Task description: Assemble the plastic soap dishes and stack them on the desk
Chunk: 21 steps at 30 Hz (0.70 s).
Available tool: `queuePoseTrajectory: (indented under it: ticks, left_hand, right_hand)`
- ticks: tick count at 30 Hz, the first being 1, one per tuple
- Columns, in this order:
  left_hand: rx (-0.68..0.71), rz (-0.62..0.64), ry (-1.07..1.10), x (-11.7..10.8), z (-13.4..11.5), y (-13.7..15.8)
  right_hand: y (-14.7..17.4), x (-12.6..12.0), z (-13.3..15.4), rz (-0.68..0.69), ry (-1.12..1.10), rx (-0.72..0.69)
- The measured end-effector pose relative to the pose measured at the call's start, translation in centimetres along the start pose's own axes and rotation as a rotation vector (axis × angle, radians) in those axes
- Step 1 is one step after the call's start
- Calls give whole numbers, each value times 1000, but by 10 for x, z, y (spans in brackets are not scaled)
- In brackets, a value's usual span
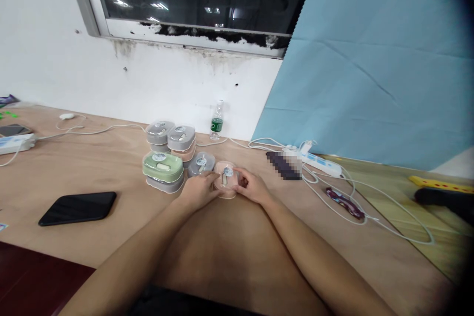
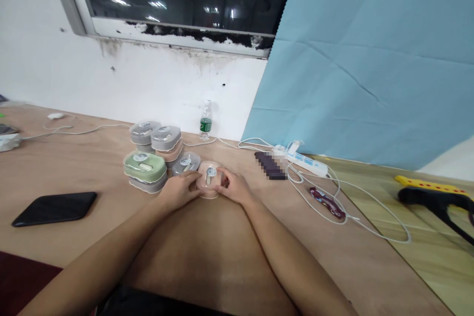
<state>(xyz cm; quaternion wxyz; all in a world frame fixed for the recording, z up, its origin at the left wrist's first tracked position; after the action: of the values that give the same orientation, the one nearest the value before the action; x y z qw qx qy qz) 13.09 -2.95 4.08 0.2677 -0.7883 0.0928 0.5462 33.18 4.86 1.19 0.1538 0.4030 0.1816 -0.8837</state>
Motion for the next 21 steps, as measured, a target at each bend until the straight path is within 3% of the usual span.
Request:
queuePoseTrajectory:
  ticks: [11,21]
  left_hand:
    - [-65,116,-79,1,1,-1]
    - [-83,165,-131,6,2,0]
  right_hand:
    - [2,1,7,-24,65,-52]
    - [-3,2,3,28,8,4]
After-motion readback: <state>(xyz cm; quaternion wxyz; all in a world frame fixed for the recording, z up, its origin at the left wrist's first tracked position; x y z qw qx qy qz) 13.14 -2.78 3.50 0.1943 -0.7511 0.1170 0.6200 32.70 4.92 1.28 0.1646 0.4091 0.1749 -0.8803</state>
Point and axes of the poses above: each hand's wrist, its own y-axis away from the middle knuckle, its own x-axis out of the palm, z = x × y, the point moved 4 cm from there along -y, towards the middle knuckle, and after that the axes turned 12 degrees about x, right-handed, at the moved point
